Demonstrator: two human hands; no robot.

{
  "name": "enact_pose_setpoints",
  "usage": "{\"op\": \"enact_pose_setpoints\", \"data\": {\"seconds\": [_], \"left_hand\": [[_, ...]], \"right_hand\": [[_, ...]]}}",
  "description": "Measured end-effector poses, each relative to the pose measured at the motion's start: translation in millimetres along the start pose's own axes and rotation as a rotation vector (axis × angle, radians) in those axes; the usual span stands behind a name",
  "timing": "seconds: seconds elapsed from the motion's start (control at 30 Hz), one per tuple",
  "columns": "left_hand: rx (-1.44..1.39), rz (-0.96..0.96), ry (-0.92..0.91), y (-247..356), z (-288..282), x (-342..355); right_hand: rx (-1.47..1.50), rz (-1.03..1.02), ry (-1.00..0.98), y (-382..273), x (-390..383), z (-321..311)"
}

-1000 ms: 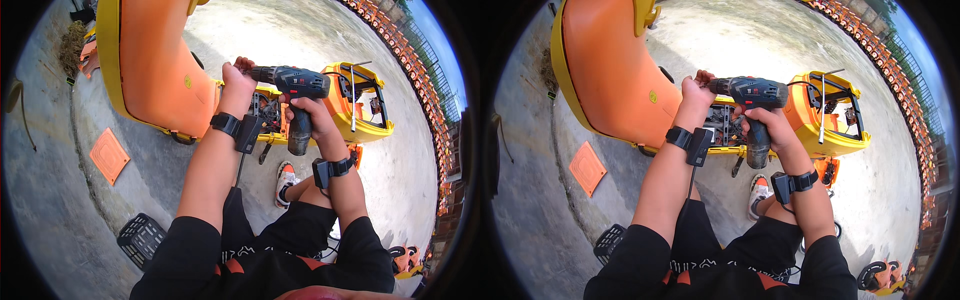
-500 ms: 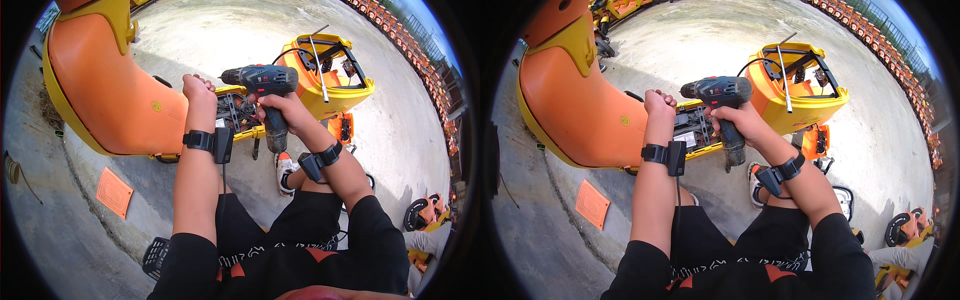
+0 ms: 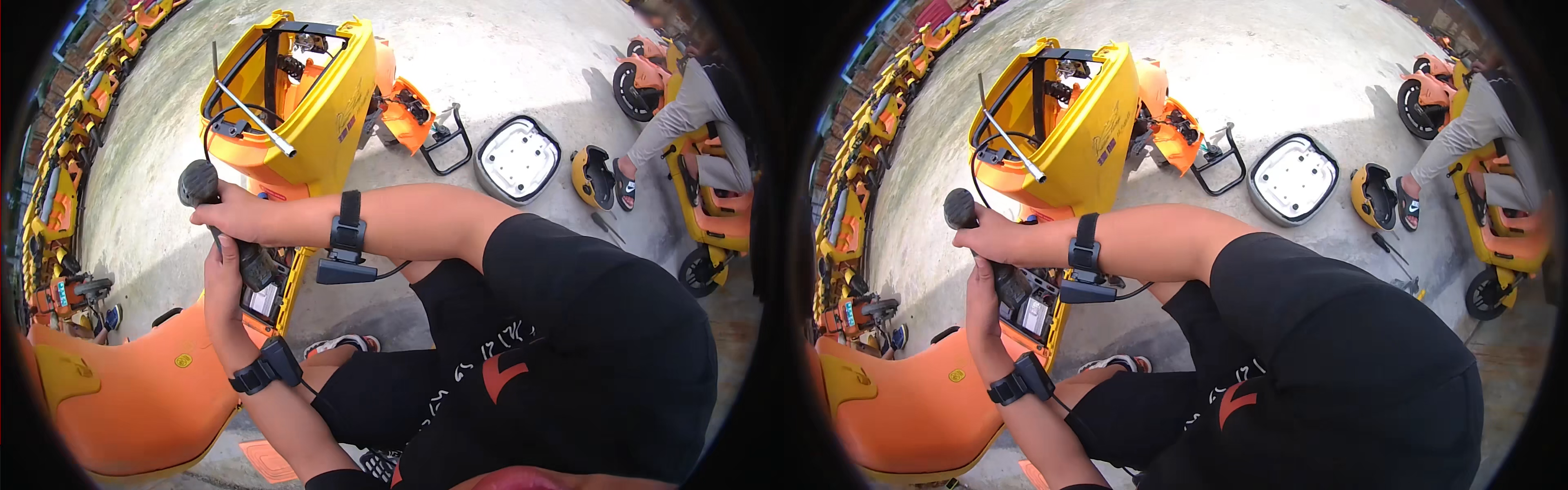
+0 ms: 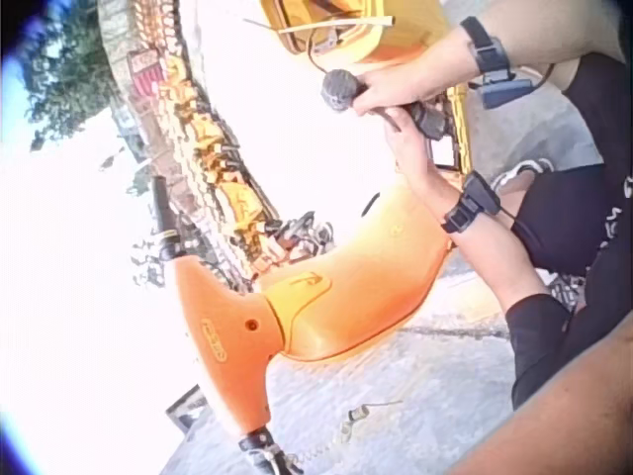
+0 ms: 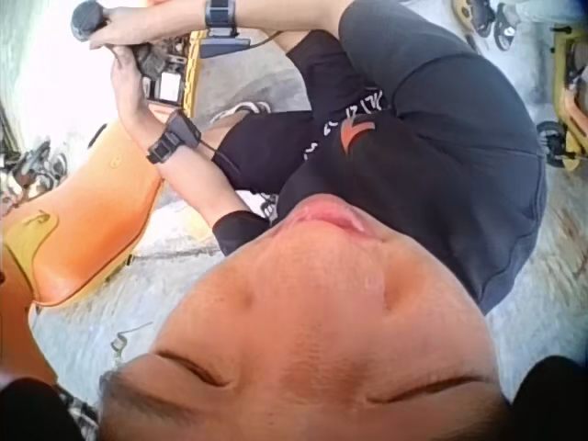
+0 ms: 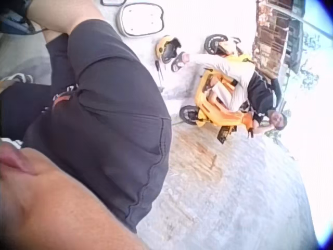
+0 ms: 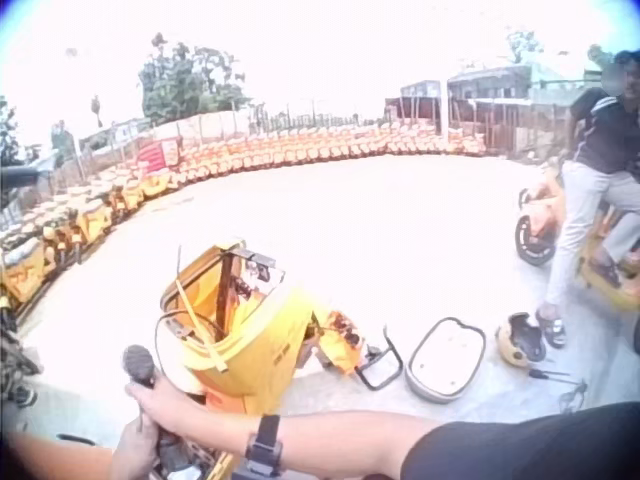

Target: Repairing or assembling a small electric scooter by working on the internal wiring and battery compartment.

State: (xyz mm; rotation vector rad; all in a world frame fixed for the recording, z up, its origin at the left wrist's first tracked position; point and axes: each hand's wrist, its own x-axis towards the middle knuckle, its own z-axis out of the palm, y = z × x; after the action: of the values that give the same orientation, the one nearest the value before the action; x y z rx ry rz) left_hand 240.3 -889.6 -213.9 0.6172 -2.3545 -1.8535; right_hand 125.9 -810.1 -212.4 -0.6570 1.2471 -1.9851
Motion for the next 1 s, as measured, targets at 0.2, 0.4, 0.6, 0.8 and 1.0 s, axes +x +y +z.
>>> {"op": "enact_pose_setpoints", "data": {"seconds": [0.2,0.4,0.6,0.8,1.0], "left_hand": [[-0.71,0.035,0.16,-13.3,-8.6,-10.4],[-1.045,0.136,-0.043,4.5,-2.7,-12.2],[-1.121,0.138,0.358,25.0,3.8,-16.5],[-0.662,0.417,0.321,32.9,27.0,-8.7],[-0.466,0.498,0.434,27.7,41.7,1.3]], "right_hand": [[0.073,-0.013,-0.314,-4.7,1.1,9.0],[-0.183,0.044,-0.382,-15.5,-10.9,-8.6],[0.576,0.627,-0.098,48.6,5.2,32.0],[0.946,0.549,-0.451,46.5,0.5,32.7],[0.777,0.511,-0.433,56.4,-9.5,28.1]]}}
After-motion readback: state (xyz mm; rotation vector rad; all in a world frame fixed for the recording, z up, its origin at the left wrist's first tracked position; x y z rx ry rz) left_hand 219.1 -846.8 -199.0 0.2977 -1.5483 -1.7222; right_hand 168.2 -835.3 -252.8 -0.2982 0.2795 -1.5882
